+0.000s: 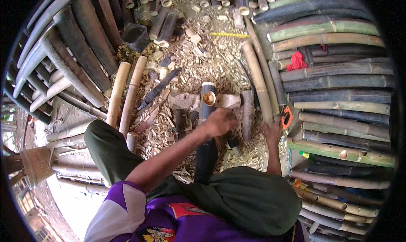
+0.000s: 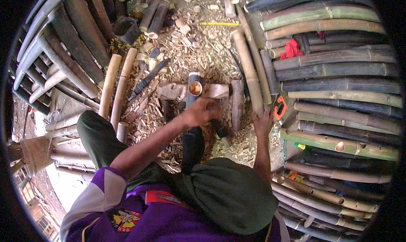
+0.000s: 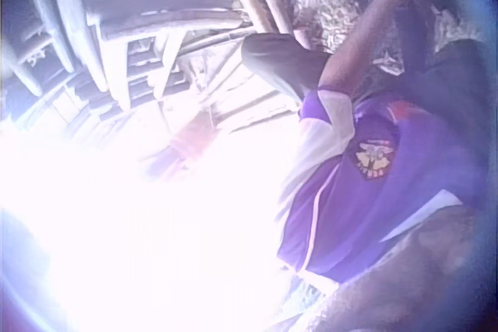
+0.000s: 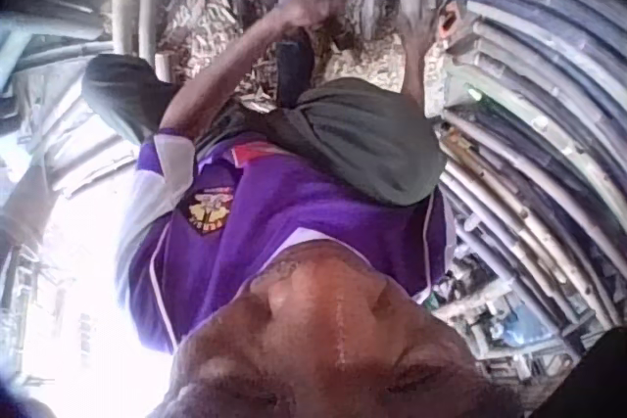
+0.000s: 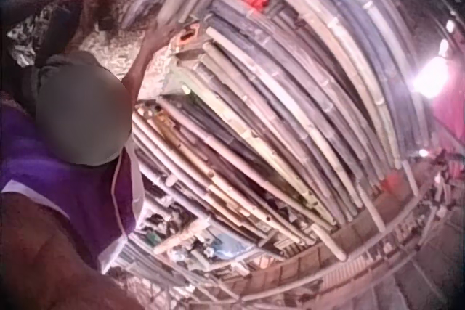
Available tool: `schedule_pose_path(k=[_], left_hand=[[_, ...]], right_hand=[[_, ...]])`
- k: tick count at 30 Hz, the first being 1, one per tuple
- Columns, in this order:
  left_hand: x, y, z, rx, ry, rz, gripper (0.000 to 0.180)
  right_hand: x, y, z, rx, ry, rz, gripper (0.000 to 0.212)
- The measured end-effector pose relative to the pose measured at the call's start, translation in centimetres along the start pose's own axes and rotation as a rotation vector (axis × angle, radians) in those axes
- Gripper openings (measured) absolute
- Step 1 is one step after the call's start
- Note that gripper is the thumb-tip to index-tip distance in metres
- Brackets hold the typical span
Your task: The person sits on the ground and uses a chisel and wooden mallet to carve and shape a piece of bamboo. They repeatedly strike the chisel to remove material and occasionally rotate the bamboo to work on different sides.
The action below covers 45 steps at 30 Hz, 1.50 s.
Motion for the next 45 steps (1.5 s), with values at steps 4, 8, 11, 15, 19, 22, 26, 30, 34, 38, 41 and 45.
schedule_pose_path(k=[4, 8, 11, 15, 19, 22, 26, 30, 34, 38, 41, 45], left_hand=[[5.1, 0.8, 2.7, 0.059, -0.084, -0.104, 0.036], [8.0, 2.4, 2.3, 0.172, -0.089, -0.181, 0.034], [7.2, 4.5, 2.1, 0.158, -0.098, -0.31, 0.039], [5.5, 10.3, 1.6, 0.407, -0.105, -0.54, 0.064], [5.5, 10.8, -0.8, 0.581, -0.018, -0.931, 0.097], [4.5, 5.9, -5.2, 0.304, -0.265, -1.076, 0.106], [3.2, 3.0, -7.7, 0.265, -0.36, -0.889, 0.101], [0.7, 3.9, -8.9, 0.226, -0.157, -0.661, 0.087], [-3.8, 6.3, -8.5, 0.329, 0.144, -0.497, 0.09], [-7.6, 6.8, -6.9, 0.322, 0.31, -0.301, 0.098], [-10.7, 6.1, -4.8, 0.355, 0.51, -0.149, 0.107], [-13.3, 4.6, -1.9, 0.453, 0.814, 0.021, 0.1]], right_hand=[[4.2, -10.4, 3.6, -0.368, -0.23, 0.072, 0.057], [12.3, -11.1, 9.6, -0.427, -0.612, 0.212, 0.062], [13.3, -11.2, 9.9, -0.451, -0.644, 0.173, 0.062], [12.8, -11.1, 8.9, -0.457, -0.692, 0.106, 0.061], [12.2, -11.4, 7.3, -0.462, -0.744, 0.059, 0.061], [11.7, -12.1, 5.6, -0.461, -0.769, 0.031, 0.061], [10.8, -13.2, 2.4, -0.407, -0.742, -0.043, 0.059], [7.7, -16.5, -3.2, -0.309, -0.746, 0.074, 0.053], [4.9, -21.6, -7.8, -0.261, -0.791, 0.275, 0.048], [3.9, -28.0, -9.7, -0.64, -0.671, 0.378, 0.038], [4.5, -33.5, -9.3, -0.941, -0.638, 0.442, 0.033], [6.0, -38.5, -6.8, -1.078, -0.74, 0.711, 0.034]])
Point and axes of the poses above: each hand's wrist, its own z-axis away from the middle knuckle, its own x-axis out of the palm, y = z × x, the point moved 10 cm from there along -z, towards the middle knuckle, and after that the axes turned 3 degrees about -y, right-handed, at the moved point
